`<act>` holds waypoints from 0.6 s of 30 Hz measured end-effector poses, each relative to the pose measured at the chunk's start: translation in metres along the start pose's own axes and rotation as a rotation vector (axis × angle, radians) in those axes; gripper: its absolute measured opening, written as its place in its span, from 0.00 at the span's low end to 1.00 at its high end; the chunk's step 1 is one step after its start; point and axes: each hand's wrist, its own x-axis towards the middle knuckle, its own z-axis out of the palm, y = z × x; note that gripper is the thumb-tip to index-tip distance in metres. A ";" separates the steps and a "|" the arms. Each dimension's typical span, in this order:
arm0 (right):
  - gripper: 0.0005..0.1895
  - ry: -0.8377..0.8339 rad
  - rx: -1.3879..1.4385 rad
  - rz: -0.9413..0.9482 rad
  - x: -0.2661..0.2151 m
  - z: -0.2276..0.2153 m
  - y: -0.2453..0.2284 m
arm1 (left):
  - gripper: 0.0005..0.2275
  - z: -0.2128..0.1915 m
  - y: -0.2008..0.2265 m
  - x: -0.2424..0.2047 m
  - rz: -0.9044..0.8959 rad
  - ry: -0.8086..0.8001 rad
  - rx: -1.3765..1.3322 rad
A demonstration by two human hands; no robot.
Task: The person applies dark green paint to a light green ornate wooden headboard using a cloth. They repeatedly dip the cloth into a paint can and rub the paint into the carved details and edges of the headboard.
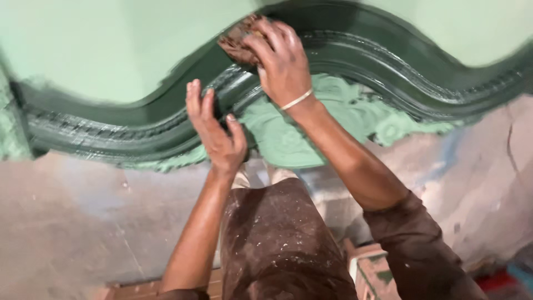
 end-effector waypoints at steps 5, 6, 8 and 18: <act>0.27 -0.175 0.011 -0.201 0.005 0.024 -0.077 | 0.25 -0.105 -0.071 -0.009 -0.099 0.112 0.176; 0.26 -0.195 0.029 -0.227 0.005 0.033 -0.094 | 0.25 -0.124 -0.086 -0.010 -0.132 0.137 0.203; 0.25 -0.233 0.062 -0.276 0.002 0.052 -0.125 | 0.25 -0.153 -0.115 -0.011 -0.185 0.185 0.239; 0.23 -0.197 0.161 -0.258 0.041 0.154 -0.264 | 0.22 -0.242 -0.252 0.025 -0.187 0.281 0.399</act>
